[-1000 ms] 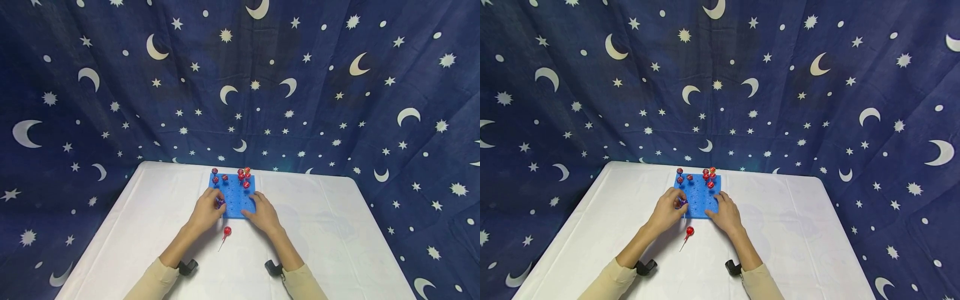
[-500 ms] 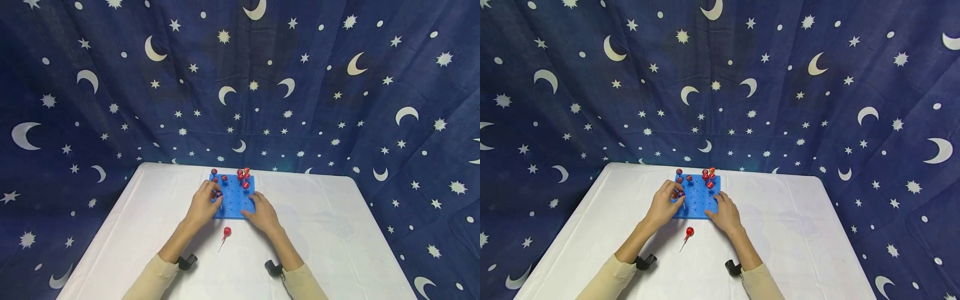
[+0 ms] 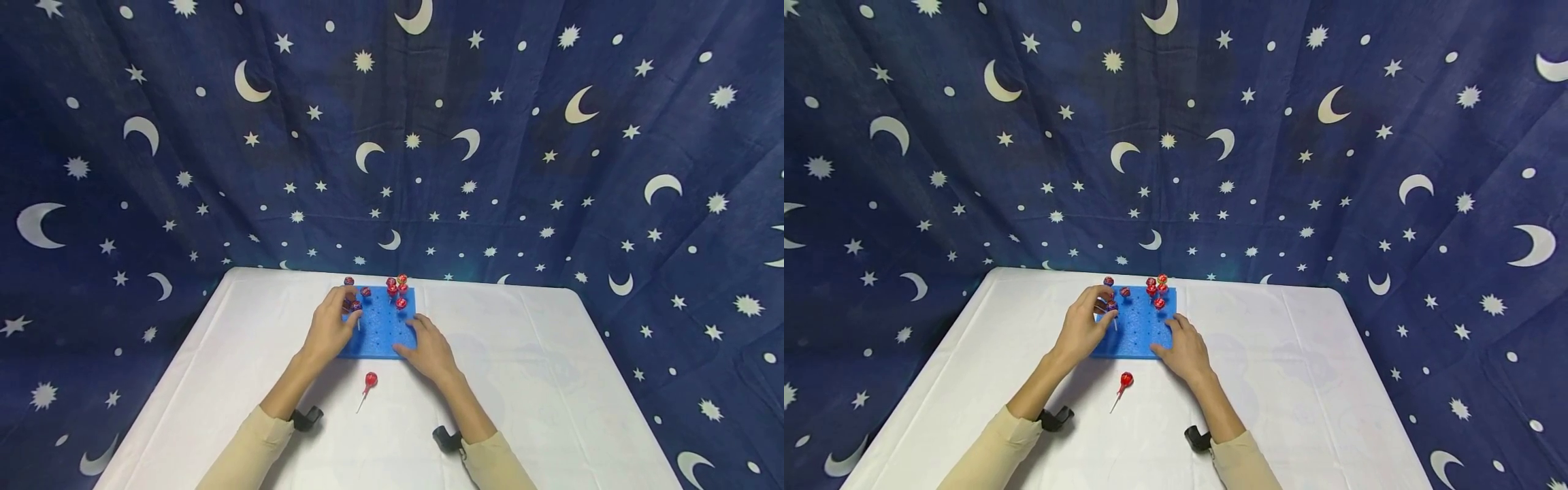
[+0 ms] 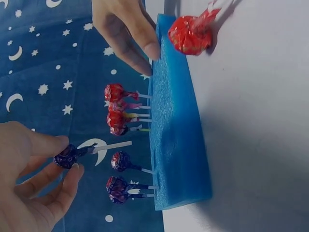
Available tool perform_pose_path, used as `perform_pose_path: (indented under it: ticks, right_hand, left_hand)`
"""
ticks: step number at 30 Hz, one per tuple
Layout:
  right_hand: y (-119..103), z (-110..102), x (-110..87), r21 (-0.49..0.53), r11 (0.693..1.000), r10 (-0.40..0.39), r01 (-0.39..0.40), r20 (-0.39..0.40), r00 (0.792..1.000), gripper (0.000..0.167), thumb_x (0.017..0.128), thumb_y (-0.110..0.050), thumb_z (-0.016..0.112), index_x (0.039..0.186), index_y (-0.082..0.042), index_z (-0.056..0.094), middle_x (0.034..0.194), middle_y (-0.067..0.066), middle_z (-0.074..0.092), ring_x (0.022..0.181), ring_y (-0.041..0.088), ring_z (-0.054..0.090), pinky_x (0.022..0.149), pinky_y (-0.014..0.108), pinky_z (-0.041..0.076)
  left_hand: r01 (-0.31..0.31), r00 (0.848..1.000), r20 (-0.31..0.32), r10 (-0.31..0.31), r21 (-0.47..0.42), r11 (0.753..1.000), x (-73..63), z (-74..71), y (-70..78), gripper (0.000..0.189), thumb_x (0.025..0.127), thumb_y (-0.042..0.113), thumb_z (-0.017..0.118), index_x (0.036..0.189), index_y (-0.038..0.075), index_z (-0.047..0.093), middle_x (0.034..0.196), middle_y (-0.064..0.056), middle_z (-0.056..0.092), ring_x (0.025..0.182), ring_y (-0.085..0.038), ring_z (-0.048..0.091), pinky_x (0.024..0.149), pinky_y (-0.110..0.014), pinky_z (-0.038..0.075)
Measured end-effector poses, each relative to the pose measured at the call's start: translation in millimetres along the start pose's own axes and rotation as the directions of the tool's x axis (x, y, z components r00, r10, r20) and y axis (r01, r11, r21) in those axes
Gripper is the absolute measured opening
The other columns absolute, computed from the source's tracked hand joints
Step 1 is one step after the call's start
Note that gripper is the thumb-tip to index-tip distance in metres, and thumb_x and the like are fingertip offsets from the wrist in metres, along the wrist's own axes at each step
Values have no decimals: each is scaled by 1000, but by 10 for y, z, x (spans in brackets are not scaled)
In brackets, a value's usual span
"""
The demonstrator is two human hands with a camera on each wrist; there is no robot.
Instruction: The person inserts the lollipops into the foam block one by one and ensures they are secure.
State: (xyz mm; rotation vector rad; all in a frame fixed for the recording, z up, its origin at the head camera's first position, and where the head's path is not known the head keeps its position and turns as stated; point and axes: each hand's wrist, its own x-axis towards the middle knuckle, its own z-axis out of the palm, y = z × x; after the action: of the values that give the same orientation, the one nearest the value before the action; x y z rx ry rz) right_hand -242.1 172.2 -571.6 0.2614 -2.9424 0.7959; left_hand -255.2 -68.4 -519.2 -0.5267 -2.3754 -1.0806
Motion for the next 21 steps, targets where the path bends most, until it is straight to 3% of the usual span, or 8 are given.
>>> perform_pose_path:
  ticks: [13, 21]
  right_hand:
    - [21, 7, 6, 5, 1000, -9, 9, -6, 1000, 69, 90, -47, 81, 144, -9, 61, 156, 16, 50, 142, 39, 50, 112, 56, 47]
    - [11, 2, -1, 6, 1000, -11, 11, -10, 1000, 69, 90, -47, 81, 144, -8, 61, 156, 17, 50, 142, 39, 50, 112, 57, 47]
  left_hand:
    - [3, 1000, -28, -4, -22, 1000, 126, 34, -53, 45, 88, -6, 79, 128, 3, 61, 112, -15, 65, 96, -27, 70, 87, -41, 62]
    - [-35, 998, -46, 34, -18, 999, 156, 69, -143, 48, 86, -7, 80, 129, 5, 61, 110, -15, 65, 96, -27, 69, 87, -41, 61]
